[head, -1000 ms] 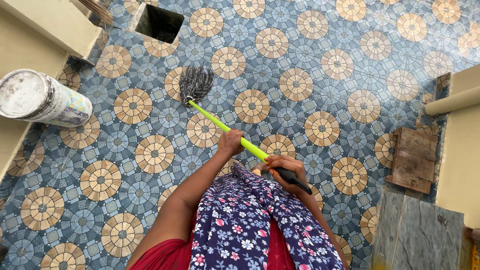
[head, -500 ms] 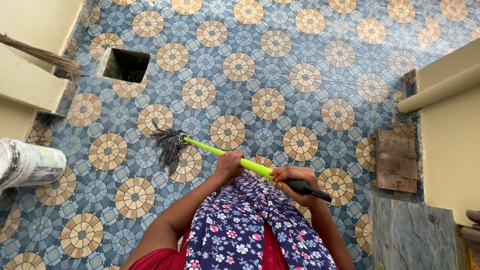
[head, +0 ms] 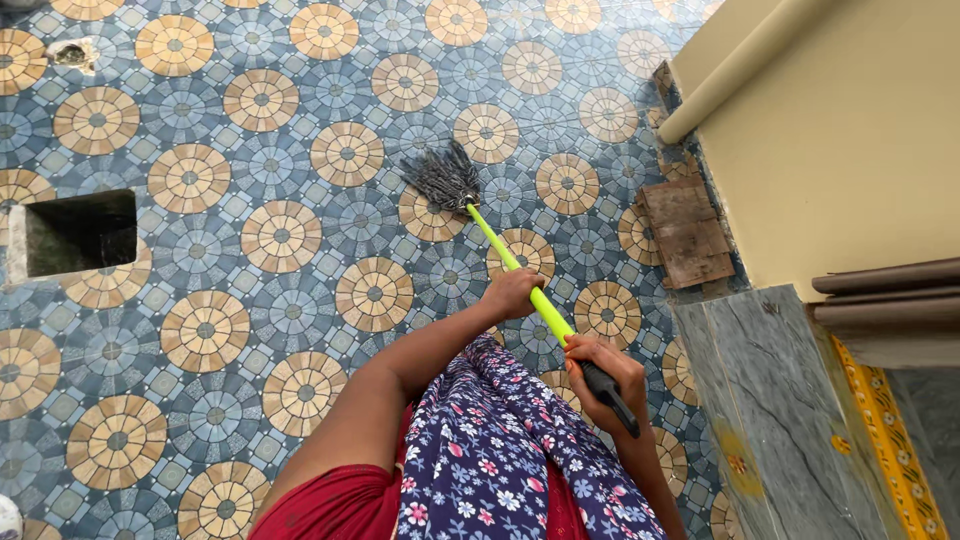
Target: The person mops a patterned tile floor using a green-handled string mop. They move the mop back and forth across the floor, navigating around a white bucket, a broom, and stacked concrete blocks.
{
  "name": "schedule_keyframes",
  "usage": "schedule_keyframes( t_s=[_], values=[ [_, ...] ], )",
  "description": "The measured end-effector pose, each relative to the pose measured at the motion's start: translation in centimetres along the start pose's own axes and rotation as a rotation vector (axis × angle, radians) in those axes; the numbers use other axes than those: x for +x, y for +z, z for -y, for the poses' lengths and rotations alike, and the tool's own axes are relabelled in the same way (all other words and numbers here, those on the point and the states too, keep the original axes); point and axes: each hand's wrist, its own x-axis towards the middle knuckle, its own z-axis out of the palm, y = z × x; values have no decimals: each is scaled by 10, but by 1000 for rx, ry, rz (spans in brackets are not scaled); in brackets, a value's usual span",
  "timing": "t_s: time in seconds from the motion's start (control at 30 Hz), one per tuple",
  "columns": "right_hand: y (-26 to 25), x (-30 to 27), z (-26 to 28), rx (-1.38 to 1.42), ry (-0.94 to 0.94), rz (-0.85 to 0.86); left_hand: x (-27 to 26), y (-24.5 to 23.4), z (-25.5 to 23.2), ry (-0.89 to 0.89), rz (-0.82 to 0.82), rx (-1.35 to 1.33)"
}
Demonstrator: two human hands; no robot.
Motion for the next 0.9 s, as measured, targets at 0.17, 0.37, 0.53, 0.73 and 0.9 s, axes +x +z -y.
schedule_keyframes(
  t_s=[0.17,0.37,0.53,0.73,0.9],
  values=[
    [3,-17,5,-152,126,-157,41,50,-21,155,121,-66],
    [-6,-33,31,-272,224,-227,34,55,-73,212,311,-117],
    [-10,-25,48,-248,72,-358,20,7,-94,265,304,-25],
    [-10,6,25,-62,-40,-276,20,-31,-61,52,204,77],
    [21,47,-18,167,-138,-132,6,-49,11,-207,10,123]
  ],
)
